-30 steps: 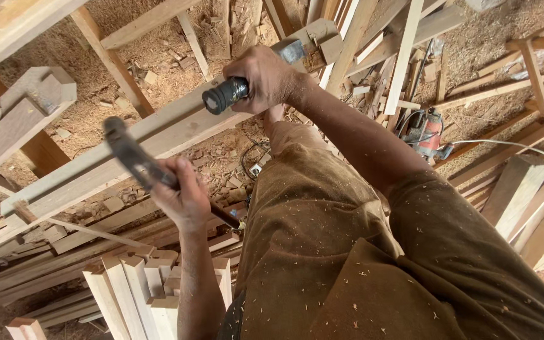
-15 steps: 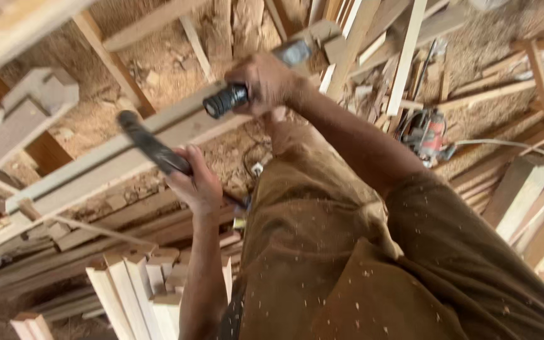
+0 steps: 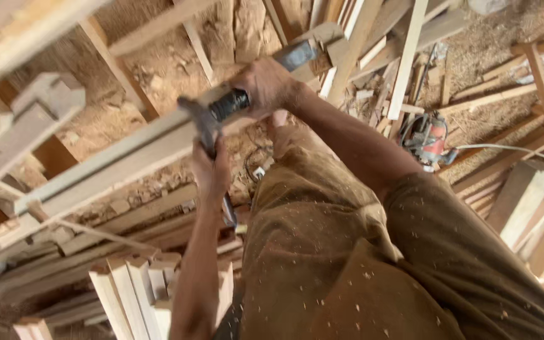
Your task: The person uses a hammer and chisel to carve a notch into a wooden plank. They repeatedly strike the chisel to remove wood chips and shape the joint.
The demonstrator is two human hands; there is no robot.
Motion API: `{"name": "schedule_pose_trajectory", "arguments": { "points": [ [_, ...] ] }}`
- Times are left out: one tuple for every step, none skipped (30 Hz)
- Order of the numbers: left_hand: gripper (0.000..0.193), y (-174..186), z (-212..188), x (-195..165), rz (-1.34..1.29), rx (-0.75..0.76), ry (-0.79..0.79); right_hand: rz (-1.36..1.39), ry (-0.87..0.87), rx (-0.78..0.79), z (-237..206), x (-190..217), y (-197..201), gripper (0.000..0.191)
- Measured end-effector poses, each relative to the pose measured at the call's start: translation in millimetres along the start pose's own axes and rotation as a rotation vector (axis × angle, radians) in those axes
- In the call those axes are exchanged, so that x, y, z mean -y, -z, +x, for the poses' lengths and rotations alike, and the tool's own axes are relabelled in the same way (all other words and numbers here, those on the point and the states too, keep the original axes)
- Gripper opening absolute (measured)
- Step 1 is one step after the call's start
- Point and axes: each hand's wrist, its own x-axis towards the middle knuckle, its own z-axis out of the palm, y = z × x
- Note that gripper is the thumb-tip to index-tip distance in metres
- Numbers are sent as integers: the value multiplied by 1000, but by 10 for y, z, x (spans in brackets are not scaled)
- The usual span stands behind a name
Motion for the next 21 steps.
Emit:
{"name": "schedule_pose_trajectory", "arguments": {
  "points": [
    [18,-9,10,-17,-102,-97,-18,-47,-6,-21,-3,1,2,35],
    [20,-13,3,-34,-206,-180,-22,-74,-38,33,-5,7,4,32],
    [20,-20,9,-52,-174,-103,19,-78,-78,95,-2,8,10,29],
    [20,-21,3,-68,-139,-27,69,-72,-119,162,0,20,12,29],
    [21,-26,7,-81,-111,47,116,-62,-109,132,14,33,32,30],
    [21,-24,10,-91,-61,99,115,-58,-85,97,22,43,36,32],
    [21,-29,17,-96,-6,138,101,-56,-45,54,33,44,44,33],
    [21,-29,25,-96,53,173,85,-51,-58,50,48,55,55,30],
    [21,-34,35,-91,-42,54,59,-62,-75,43,65,62,72,26],
    [22,-36,46,-83,-142,-49,37,-75,-106,38,76,69,87,23],
    [23,-40,56,-70,-235,-145,32,-87,-116,59,86,73,99,24],
    [20,-38,62,-55,-156,-26,42,-91,-132,85,87,75,106,24],
    [19,-36,69,-36,-80,89,51,-93,-144,116,84,72,106,25],
    [21,-27,70,-18,-7,199,51,-113,-131,96,75,68,105,24],
    [21,-14,74,3,-41,173,72,-134,-108,74,62,55,95,23],
    [21,1,76,20,-73,135,89,-153,-74,50,51,39,81,23],
    [21,22,84,34,-108,103,90,-137,-114,56,38,18,65,23],
    [23,35,102,44,-81,145,75,-133,-159,64,28,-10,52,23],
    [24,51,122,42,-59,187,61,-131,-205,76,20,-28,44,23],
    [25,50,163,41,-37,223,39,-158,-221,131,33,-51,56,28],
    [27,60,214,19,15,239,-35,-196,-230,185,62,-60,78,34]
  ]
}}
